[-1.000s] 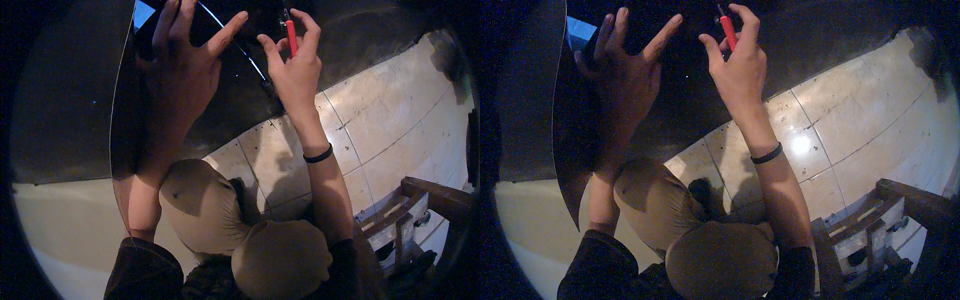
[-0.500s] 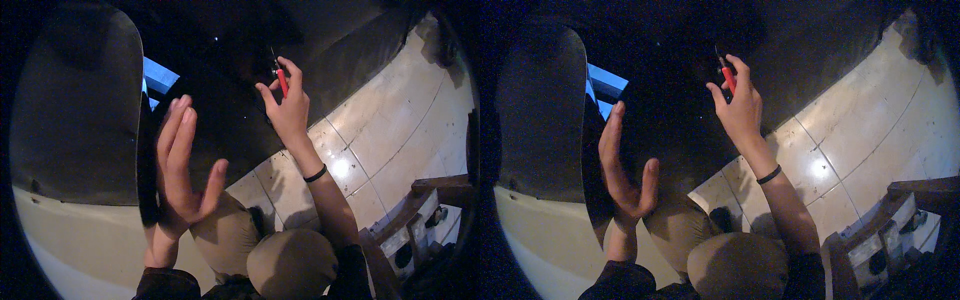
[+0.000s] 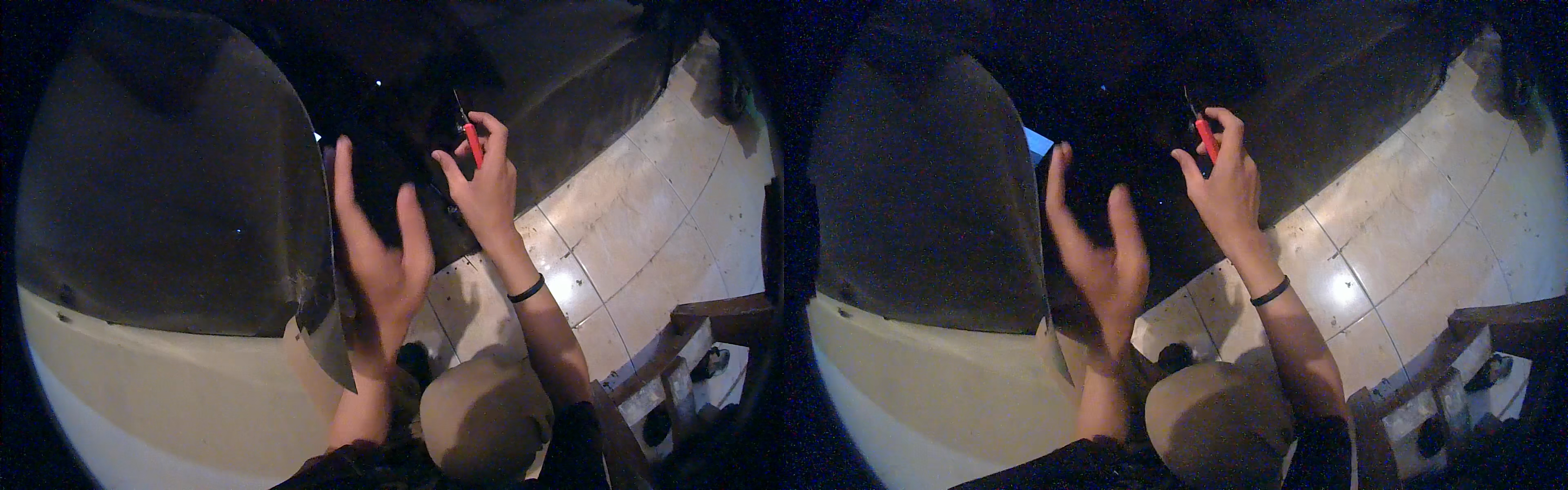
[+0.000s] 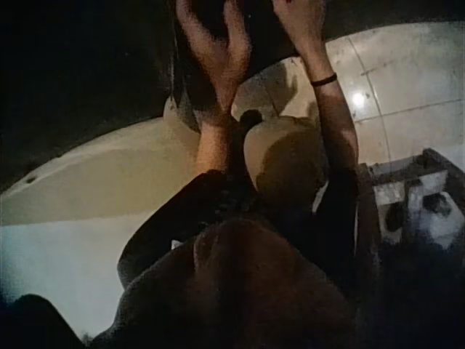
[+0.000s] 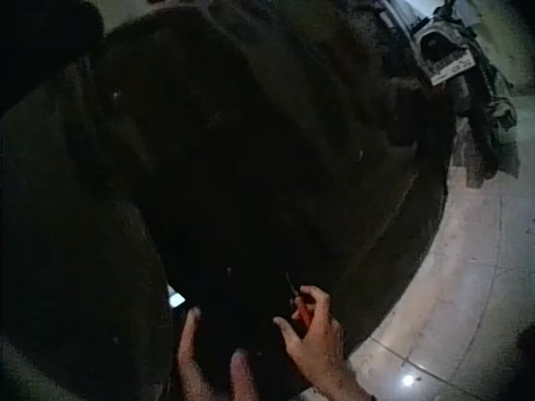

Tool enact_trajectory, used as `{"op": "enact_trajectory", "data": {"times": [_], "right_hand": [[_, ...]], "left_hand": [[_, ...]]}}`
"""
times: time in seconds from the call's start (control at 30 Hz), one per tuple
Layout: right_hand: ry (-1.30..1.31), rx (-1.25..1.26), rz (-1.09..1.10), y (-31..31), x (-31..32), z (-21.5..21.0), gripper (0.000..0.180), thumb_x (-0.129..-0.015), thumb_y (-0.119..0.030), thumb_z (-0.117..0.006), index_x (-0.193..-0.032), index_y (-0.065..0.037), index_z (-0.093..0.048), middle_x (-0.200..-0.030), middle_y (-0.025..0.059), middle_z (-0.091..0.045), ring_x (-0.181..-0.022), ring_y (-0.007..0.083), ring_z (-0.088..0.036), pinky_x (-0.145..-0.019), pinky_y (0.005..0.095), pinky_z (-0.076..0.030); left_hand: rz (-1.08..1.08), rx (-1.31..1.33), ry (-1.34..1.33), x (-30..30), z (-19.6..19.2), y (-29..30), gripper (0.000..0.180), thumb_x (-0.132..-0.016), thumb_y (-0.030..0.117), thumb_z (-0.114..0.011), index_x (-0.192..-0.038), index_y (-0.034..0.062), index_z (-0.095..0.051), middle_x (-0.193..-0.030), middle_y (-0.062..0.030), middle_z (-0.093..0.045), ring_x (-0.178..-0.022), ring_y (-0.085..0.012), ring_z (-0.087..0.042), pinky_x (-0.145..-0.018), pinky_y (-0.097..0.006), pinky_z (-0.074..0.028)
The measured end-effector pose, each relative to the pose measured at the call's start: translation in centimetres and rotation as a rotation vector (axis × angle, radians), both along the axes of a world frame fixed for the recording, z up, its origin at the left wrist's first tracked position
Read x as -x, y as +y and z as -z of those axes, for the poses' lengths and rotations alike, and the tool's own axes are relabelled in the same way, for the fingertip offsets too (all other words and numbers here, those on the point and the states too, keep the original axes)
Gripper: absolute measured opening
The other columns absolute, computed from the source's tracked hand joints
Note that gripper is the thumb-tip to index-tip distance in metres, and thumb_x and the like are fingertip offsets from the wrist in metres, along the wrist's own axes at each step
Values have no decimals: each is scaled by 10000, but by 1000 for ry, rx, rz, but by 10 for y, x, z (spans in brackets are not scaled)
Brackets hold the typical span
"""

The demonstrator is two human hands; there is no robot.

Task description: The person applies a dark protective film onto a surface, smoothing it out with their hands and cutting the excess using a utility knife.

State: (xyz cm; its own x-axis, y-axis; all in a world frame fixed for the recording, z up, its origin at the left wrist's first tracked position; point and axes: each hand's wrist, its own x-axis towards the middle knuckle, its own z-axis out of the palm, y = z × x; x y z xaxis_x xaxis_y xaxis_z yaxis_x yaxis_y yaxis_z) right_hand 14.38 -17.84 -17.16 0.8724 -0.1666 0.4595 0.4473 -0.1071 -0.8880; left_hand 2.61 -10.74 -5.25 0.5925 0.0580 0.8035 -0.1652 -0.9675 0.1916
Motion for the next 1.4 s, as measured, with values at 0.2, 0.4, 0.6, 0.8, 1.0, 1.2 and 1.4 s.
{"op": "enact_trajectory", "data": {"times": [0.2,0.4,0.6,0.8,1.0,1.2,1.4], "right_hand": [[-4,-15,-17,1,-3,-3,686,-871,-201,-854,-1417,-149,-441,-930,105,-682,-887,337,-708,-801,469,-551],[20,-39,-26,3,-4,-3,702,-858,-189,-865,-1418,-150,-444,-910,105,-664,-875,333,-702,-793,457,-549],[-3,-39,-14,4,-7,1,700,-850,-190,-874,-1404,-147,-448,-884,107,-657,-849,341,-700,-774,451,-549],[19,-18,-23,2,-9,-2,705,-850,-197,-879,-1403,-148,-444,-875,107,-655,-846,340,-702,-770,454,-549],[76,-47,-44,5,-5,-6,707,-848,-198,-882,-1404,-144,-448,-878,94,-657,-846,323,-702,-778,448,-547],[41,-66,-47,5,-4,-2,709,-851,-193,-879,-1410,-138,-446,-882,83,-664,-841,314,-701,-774,444,-547],[-6,0,17,5,-5,3,698,-860,-223,-871,-1406,-140,-445,-882,80,-670,-820,320,-702,-766,455,-547]], "left_hand": [[102,202,-138,-10,5,6,429,-1038,26,-554,-1452,-75,-505,-1474,-214,-575,-1402,-308,-527,-1201,-405,-357],[138,288,-269,1,2,15,417,-1059,1,-456,-1467,-88,-450,-1470,-275,-573,-1398,-310,-543,-1212,-418,-354],[103,263,-223,0,2,16,399,-1074,13,-467,-1460,-84,-454,-1456,-266,-583,-1372,-316,-567,-1194,-414,-389],[158,257,-147,2,-2,30,441,-1024,-23,-560,-1448,-79,-450,-1419,-257,-591,-1349,-315,-581,-1174,-418,-413],[69,112,-186,15,-7,32,395,-1040,-34,-527,-1427,-70,-455,-1416,-263,-602,-1310,-322,-615,-1156,-412,-445],[38,145,-238,31,-5,30,416,-1022,-51,-548,-1427,-74,-459,-1406,-262,-606,-1306,-327,-614,-1156,-420,-439],[67,-52,-142,7,-2,29,458,-1022,-5,-592,-1458,-68,-465,-1427,-218,-600,-1357,-319,-571,-1183,-414,-401]]}}
